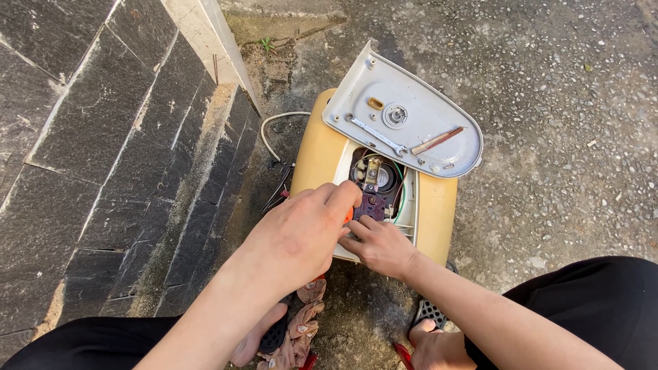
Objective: The person uses a screwdriver to work on the internal wiring of a beige appliance. They then remove the top cover, place it aside, and wipe the appliance's surface with a cloth.
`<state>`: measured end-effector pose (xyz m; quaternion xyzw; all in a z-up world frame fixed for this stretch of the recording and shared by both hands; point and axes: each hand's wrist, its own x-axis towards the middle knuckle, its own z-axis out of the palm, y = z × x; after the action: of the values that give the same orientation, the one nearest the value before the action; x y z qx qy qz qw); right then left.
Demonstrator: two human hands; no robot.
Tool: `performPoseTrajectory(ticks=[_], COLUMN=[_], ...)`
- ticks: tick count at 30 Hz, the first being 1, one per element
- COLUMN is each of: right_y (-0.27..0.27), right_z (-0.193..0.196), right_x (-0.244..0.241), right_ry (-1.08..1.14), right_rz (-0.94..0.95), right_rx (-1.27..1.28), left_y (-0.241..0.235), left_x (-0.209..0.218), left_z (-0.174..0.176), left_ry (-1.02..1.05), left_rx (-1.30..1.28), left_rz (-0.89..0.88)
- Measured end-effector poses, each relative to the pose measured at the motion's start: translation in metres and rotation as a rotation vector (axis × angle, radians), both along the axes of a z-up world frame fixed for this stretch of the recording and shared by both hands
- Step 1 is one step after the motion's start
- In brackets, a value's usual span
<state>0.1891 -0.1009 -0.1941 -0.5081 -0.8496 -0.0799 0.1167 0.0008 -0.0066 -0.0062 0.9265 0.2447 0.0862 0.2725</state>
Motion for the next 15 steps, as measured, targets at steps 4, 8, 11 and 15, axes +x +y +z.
performPoseTrajectory(ticks=[4, 8, 11, 15], right_y=[0.001, -0.001, -0.002, -0.003], right_z=[-0.004, -0.003, -0.007, -0.015], right_x=[0.007, 0.007, 0.006, 0.004], right_ry=[0.011, 0.052, 0.096, 0.136], right_rz=[0.034, 0.109, 0.119, 0.106], right_rx=[-0.036, -0.004, 0.03, 0.046], left_y=[-0.005, -0.007, -0.007, -0.006], left_x=[0.007, 0.014, 0.021, 0.032], left_z=[0.001, -0.004, -0.011, -0.013], left_ry=[0.014, -0.018, -0.075, -0.077], left_rx=[0.0, 0.041, 0.084, 0.127], left_rz=[0.005, 0.016, 0.036, 0.021])
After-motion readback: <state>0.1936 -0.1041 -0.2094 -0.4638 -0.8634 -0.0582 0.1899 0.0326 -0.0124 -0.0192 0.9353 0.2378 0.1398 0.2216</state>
